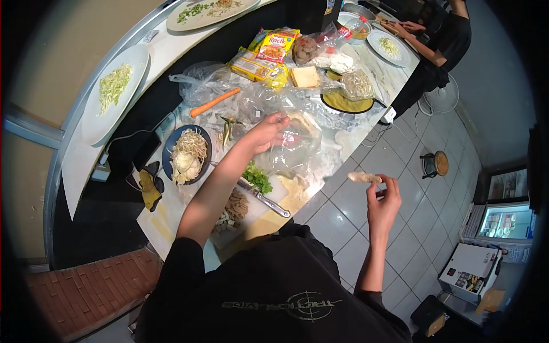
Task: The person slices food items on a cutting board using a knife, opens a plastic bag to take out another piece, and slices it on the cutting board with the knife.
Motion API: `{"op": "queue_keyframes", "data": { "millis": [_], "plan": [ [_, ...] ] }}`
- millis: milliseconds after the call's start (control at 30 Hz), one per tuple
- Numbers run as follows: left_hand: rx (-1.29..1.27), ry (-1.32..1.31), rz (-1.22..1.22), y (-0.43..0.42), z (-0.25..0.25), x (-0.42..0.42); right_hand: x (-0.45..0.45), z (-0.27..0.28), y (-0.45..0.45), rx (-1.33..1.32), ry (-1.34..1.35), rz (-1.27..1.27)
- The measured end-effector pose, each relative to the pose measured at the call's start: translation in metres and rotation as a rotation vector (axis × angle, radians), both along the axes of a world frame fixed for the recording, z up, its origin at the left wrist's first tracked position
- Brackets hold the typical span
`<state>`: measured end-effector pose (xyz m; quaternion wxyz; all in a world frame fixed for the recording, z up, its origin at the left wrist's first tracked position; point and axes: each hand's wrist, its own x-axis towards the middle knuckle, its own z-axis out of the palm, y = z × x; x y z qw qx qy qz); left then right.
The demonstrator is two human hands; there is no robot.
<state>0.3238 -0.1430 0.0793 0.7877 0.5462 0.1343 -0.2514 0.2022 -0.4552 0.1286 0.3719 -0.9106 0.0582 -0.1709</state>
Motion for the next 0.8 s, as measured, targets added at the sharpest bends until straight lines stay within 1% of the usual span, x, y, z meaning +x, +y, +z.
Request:
{"op": "queue_keyframes", "data": {
  "millis": [67,133,167,200,233,267,333,367,433,500,567,600,633,700,733,767,800],
  "plan": [
    [-0.003,-0.003,-0.023,0.007,0.022,0.003,-0.007,-0.007,-0.004,0.023,0.023,-0.011],
    [-0.094,-0.043,-0.118,0.013,0.037,-0.001,-0.011,-0.01,-0.003,0.062,0.068,-0.026],
    [-0.091,-0.042,-0.12,0.015,0.048,-0.005,-0.012,-0.012,-0.002,0.064,0.069,-0.028],
    [-0.097,-0.075,-0.175,0.017,0.059,-0.01,-0.014,-0.015,-0.001,0.083,0.084,-0.027],
    [-0.102,-0.108,-0.231,0.019,0.065,-0.012,-0.016,-0.017,-0.001,0.103,0.098,-0.027],
    [-0.099,-0.107,-0.234,0.022,0.066,-0.011,-0.017,-0.018,0.0,0.106,0.098,-0.03],
    [0.036,-0.178,-0.248,0.029,0.069,-0.004,-0.017,-0.02,0.002,0.128,0.109,-0.043],
    [0.037,-0.179,-0.247,0.033,0.068,0.003,-0.018,-0.021,0.002,0.129,0.108,-0.041],
    [0.043,-0.237,-0.155,0.045,0.057,0.029,-0.019,-0.023,0.002,0.132,0.08,-0.031],
    [0.053,-0.283,-0.108,0.057,0.037,0.058,-0.021,-0.025,0.001,0.152,0.089,-0.03],
    [0.018,-0.352,0.065,0.062,0.017,0.084,-0.024,-0.028,0.008,0.171,0.097,-0.033],
    [0.093,-0.27,0.118,0.065,0.007,0.094,-0.028,-0.028,0.012,0.175,0.107,-0.027],
    [0.09,-0.271,0.113,0.07,-0.003,0.103,-0.032,-0.027,0.013,0.174,0.115,-0.026],
    [0.779,-0.131,0.003,0.071,-0.006,0.111,-0.04,-0.035,0.014,0.128,0.074,0.005],
    [1.091,-0.33,0.138,0.068,-0.017,0.099,-0.044,-0.036,0.018,0.157,0.096,0.001],
    [1.091,-0.334,0.13,0.066,-0.017,0.079,-0.047,-0.037,0.021,0.191,0.121,-0.001],
    [0.968,-0.516,0.234,0.067,-0.013,0.055,-0.048,-0.04,0.021,0.22,0.148,-0.002]
  ]
}}
